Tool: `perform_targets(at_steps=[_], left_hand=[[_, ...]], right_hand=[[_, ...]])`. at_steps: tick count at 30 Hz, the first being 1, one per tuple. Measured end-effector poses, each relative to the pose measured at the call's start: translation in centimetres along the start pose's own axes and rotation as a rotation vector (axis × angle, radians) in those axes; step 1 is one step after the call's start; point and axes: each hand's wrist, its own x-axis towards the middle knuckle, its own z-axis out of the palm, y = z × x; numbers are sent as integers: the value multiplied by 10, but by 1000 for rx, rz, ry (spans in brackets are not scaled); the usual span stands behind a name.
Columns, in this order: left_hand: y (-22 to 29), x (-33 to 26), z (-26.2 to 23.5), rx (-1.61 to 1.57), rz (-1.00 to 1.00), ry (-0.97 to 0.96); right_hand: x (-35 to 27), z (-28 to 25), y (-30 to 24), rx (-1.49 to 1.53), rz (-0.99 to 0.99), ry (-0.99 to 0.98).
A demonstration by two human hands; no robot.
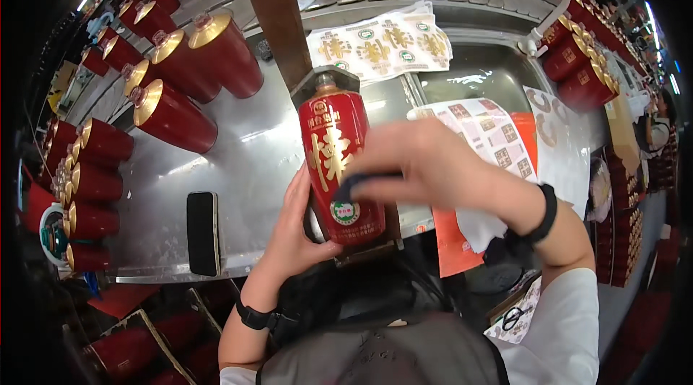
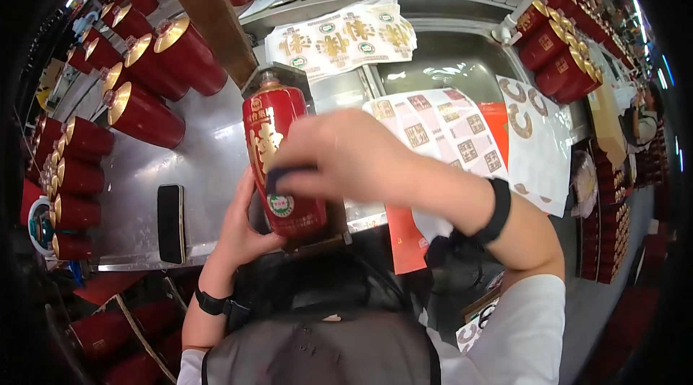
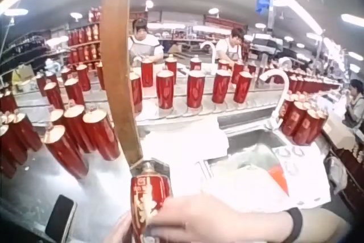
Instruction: Applying gold-colored decorative labels and seals to the tops of red liquor bottles and wiping them clean.
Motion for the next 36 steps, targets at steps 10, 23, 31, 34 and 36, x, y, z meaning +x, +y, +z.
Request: perform_targets(at_steps=[10, 23, 31, 34, 36], left_hand=[[7, 4, 4, -5, 50, 52], [17, 6, 8, 105, 138, 156], [24, -3, 13, 137, 192, 291], [25, -1, 18, 98, 208, 326], [25, -2, 20, 83, 199, 335]], right_hand=[[-83, 67, -28, -31, -332, 160], [-116, 66, -29, 28, 41, 140], [-75, 33, -46, -145, 290, 399], [-75, 48, -47, -314, 97, 247], [-79, 53, -57, -307, -24, 140]])
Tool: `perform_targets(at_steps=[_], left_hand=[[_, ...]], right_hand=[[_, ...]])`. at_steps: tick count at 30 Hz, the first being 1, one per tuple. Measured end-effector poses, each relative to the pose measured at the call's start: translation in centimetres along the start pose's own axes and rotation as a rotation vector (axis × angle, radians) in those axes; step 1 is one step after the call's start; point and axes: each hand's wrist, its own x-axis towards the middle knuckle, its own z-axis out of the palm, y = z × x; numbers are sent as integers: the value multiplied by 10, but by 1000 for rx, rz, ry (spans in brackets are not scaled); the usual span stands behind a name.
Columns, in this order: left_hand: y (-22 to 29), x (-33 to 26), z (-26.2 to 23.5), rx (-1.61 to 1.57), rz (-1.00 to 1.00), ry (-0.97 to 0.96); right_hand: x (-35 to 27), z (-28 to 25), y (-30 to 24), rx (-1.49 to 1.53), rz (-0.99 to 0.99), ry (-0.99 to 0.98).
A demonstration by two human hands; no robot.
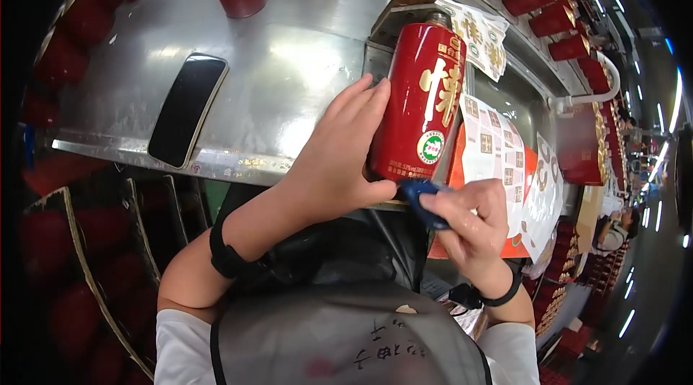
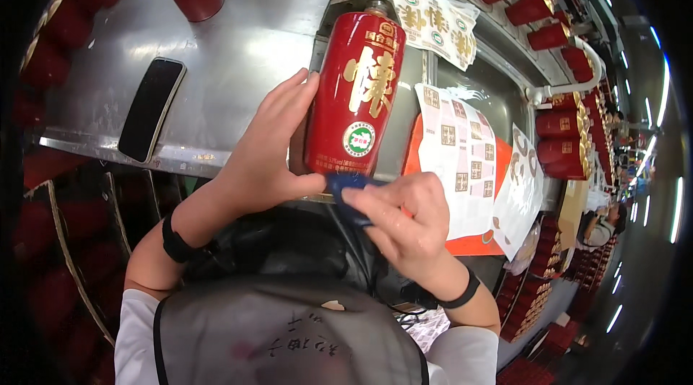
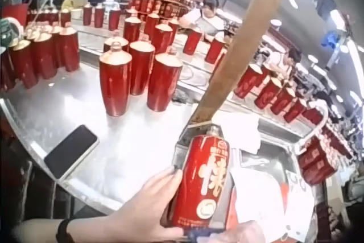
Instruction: Applying gold-colored decorative labels and seals to the tops of red liquor bottles and wiping them clean.
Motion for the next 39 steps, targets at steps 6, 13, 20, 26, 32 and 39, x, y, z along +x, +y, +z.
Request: perform_targets(at_steps=[6, 13, 20, 26, 32, 39], left_hand=[[5, -3, -5, 38, -54, -12], [10, 2, -5, 94, -10, -4], [12, 0, -3, 126, -87, -68], [25, 6, 7, 142, -101, -73], [30, 16, 15, 230, 99, -95], [26, 22, 10, 335, 142, -197]], right_hand=[[28, -10, -10, -67, 138, 53], [43, -9, -1, 81, 72, -139], [78, -26, 61, 61, 134, 159], [68, -44, 97, -188, 221, 185], [41, -41, 147, -179, 334, 113], [-21, -112, 233, 446, 1010, 336]])
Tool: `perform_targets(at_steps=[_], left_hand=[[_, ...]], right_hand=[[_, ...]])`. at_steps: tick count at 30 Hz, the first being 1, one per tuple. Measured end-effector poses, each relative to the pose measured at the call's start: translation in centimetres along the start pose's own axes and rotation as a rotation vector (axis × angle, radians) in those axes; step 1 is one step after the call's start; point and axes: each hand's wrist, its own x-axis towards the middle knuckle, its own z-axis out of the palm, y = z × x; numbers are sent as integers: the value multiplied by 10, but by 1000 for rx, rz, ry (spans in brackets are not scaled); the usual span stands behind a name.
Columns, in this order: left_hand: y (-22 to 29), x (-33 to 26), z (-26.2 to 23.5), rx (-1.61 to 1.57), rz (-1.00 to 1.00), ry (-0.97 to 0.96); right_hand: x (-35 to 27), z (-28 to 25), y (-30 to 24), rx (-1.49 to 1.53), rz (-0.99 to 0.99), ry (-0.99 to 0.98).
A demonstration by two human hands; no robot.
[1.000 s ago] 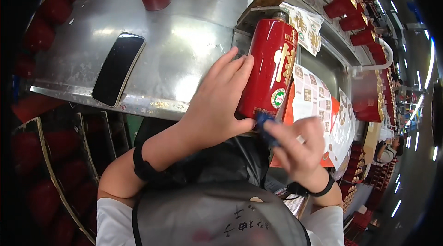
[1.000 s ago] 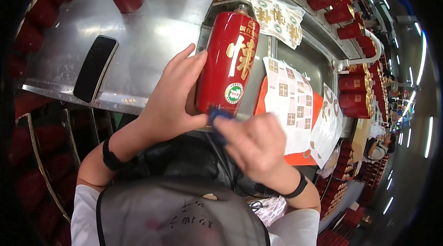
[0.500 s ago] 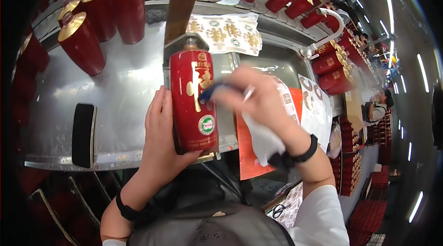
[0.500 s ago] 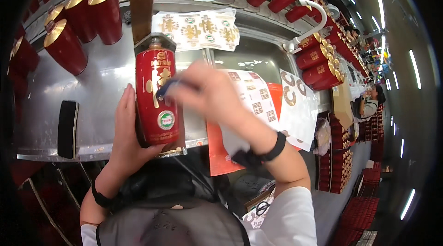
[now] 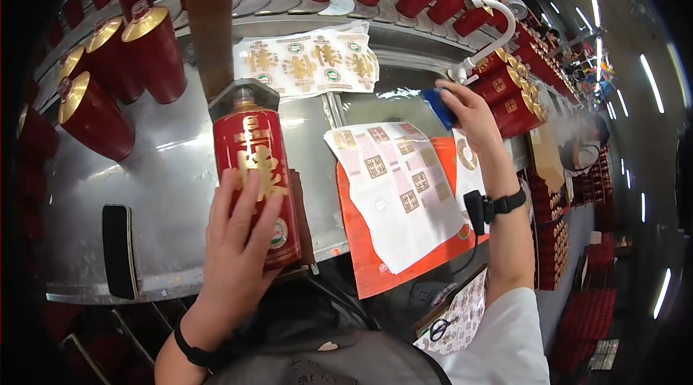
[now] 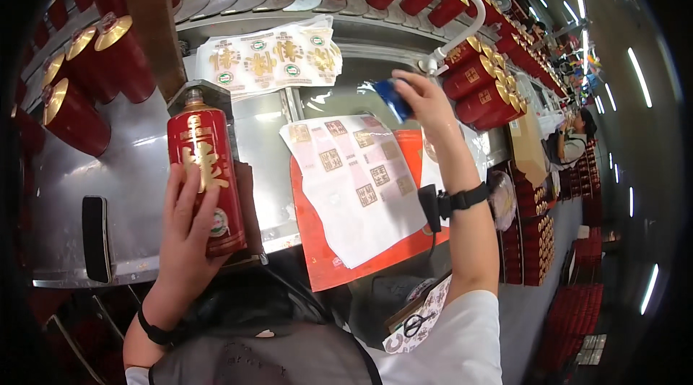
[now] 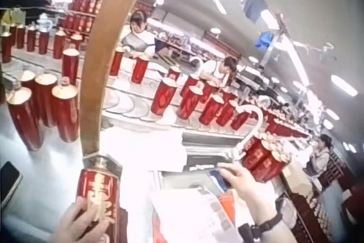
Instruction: Applying gold-colored decorative labels and seals to the tops of red liquor bottles and wiping them clean.
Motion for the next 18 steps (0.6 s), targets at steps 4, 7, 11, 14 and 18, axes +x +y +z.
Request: perform_targets(at_steps=[4, 7, 11, 14, 18], left_hand=[[-13, -16, 11, -138, -85, 113], [-18, -24, 15, -259, -209, 117], [-17, -20, 12, -230, -227, 125], [-15, -14, 8, -156, -139, 115], [-15, -19, -1, -75, -136, 54]], right_hand=[[7, -45, 58, 0, 149, -87], [-4, -41, 59, -141, 371, -134], [6, -33, 76, -365, 170, -182], [39, -33, 87, -540, 238, -198], [66, -11, 90, -621, 214, -407]])
